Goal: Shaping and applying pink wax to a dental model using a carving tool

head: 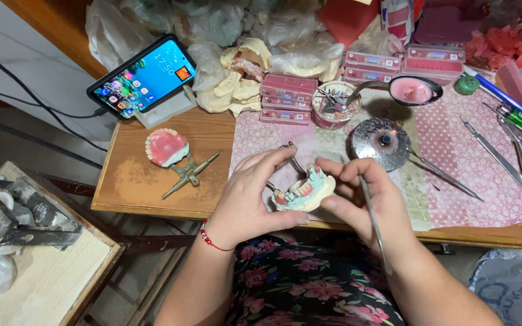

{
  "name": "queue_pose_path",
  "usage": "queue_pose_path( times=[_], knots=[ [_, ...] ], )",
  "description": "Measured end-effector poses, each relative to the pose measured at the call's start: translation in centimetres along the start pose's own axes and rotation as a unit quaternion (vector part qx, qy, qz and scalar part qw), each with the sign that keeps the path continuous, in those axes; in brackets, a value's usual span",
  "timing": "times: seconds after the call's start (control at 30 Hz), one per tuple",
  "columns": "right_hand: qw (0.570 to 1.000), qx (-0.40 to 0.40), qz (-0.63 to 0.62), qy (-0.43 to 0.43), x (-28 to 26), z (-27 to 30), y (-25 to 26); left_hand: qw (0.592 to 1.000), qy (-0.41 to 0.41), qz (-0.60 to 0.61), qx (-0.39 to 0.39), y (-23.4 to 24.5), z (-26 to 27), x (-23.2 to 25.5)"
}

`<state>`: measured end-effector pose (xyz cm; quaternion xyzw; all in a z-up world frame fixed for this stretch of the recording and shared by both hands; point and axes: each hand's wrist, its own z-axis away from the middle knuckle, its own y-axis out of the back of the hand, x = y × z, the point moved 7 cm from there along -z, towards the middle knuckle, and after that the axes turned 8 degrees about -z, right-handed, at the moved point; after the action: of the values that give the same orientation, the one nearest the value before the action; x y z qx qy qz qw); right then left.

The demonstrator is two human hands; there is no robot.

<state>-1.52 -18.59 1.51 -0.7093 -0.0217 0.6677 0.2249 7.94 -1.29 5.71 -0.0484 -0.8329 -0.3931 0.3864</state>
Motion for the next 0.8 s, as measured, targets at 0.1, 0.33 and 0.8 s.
queue_pose_path(
  times=[0.1,0.33,0.8],
  knots=[
    [0.993,0.073,0.003,0.089,-1.0,0.6,0.7,1.0,0.004,0.011,-0.01,-0.4,0.0,-0.6],
    [0.953,0.049,0.064,0.292,-1.8,3.0,0.8,1.0,0.001,-0.009,-0.026,-0.1,-0.2,-0.1],
    [0.947,0.034,0.083,0.309,-2.9,3.7,-1.1,0.998,-0.028,-0.036,-0.047,-0.6,0.1,-0.8]
  ],
)
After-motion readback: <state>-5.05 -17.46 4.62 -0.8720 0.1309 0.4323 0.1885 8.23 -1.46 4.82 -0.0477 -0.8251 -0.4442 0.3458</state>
